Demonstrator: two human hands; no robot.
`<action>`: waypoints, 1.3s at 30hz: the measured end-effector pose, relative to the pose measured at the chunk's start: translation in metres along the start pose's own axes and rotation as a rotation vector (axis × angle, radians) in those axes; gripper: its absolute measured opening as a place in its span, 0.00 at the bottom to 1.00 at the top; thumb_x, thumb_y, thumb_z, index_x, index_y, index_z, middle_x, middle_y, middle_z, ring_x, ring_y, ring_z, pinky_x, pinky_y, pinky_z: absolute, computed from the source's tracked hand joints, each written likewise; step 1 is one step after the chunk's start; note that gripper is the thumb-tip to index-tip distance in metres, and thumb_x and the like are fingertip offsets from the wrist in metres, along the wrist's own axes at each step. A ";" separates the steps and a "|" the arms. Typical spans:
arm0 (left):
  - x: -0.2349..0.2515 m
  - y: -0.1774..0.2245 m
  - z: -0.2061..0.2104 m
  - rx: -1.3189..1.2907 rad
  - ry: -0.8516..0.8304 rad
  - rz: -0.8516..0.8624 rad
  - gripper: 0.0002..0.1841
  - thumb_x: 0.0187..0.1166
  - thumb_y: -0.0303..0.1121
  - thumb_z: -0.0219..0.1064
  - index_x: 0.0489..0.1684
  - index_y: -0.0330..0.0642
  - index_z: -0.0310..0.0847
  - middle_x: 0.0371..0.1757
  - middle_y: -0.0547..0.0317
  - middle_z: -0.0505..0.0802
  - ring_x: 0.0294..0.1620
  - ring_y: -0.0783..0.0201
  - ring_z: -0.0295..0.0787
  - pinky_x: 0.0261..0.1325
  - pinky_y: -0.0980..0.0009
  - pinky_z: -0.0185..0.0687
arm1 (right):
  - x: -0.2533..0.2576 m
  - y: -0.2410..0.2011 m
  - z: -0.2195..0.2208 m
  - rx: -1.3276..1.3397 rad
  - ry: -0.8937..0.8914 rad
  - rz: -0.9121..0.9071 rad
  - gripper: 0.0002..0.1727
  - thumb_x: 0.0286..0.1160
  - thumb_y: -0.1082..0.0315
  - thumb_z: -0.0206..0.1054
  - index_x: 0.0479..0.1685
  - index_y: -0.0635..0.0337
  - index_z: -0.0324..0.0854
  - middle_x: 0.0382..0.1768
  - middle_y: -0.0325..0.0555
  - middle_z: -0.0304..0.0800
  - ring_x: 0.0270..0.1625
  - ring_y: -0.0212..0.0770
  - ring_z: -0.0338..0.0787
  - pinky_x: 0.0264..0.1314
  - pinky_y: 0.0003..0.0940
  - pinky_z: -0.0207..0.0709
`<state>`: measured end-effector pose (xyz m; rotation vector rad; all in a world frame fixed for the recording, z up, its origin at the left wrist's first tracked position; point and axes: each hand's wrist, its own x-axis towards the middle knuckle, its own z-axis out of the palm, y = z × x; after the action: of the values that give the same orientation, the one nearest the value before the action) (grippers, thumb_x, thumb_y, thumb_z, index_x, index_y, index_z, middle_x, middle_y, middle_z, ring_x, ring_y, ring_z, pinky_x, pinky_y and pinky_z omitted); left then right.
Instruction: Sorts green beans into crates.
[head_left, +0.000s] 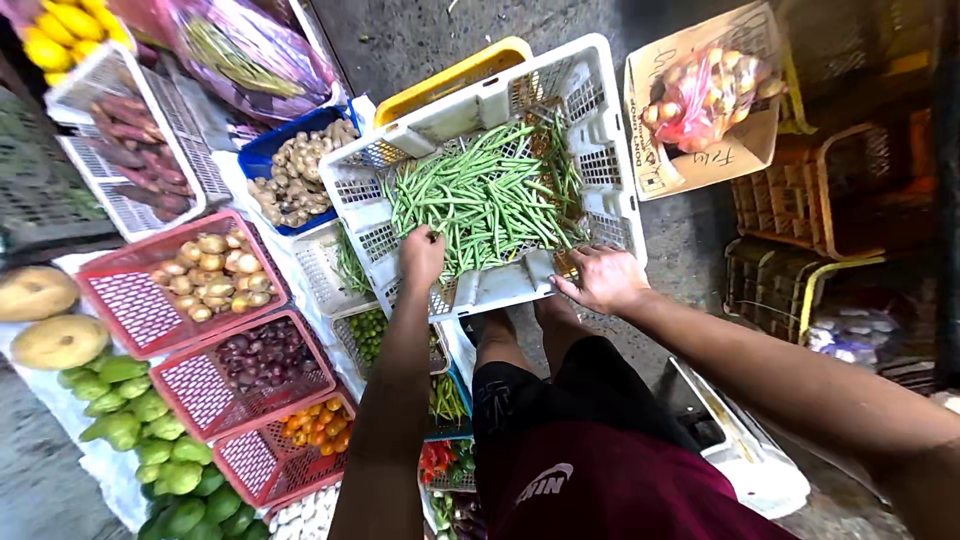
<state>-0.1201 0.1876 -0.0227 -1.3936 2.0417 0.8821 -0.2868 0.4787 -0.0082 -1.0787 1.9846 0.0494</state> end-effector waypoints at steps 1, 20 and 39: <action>-0.010 -0.006 -0.009 -0.064 0.014 0.021 0.12 0.83 0.38 0.65 0.49 0.40 0.87 0.36 0.47 0.93 0.38 0.49 0.92 0.46 0.42 0.87 | 0.000 -0.001 0.000 0.002 0.000 -0.002 0.44 0.75 0.24 0.46 0.57 0.55 0.88 0.56 0.52 0.93 0.64 0.56 0.90 0.62 0.58 0.81; 0.066 -0.005 0.025 0.104 0.033 -0.090 0.24 0.80 0.50 0.69 0.68 0.47 0.86 0.59 0.41 0.93 0.64 0.40 0.90 0.65 0.32 0.81 | -0.001 -0.002 0.000 -0.006 0.047 0.016 0.43 0.72 0.24 0.50 0.55 0.55 0.89 0.54 0.52 0.94 0.62 0.56 0.91 0.61 0.57 0.82; 0.062 0.004 -0.035 -0.001 0.011 0.422 0.15 0.83 0.38 0.65 0.57 0.37 0.82 0.52 0.45 0.91 0.55 0.50 0.90 0.61 0.44 0.83 | 0.002 0.000 0.015 -0.046 0.250 0.054 0.47 0.65 0.20 0.48 0.50 0.57 0.88 0.47 0.53 0.95 0.54 0.59 0.94 0.50 0.59 0.85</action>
<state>-0.1466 0.1245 -0.0429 -0.9793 2.3885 1.0439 -0.2775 0.4832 -0.0186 -1.1047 2.2464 -0.0123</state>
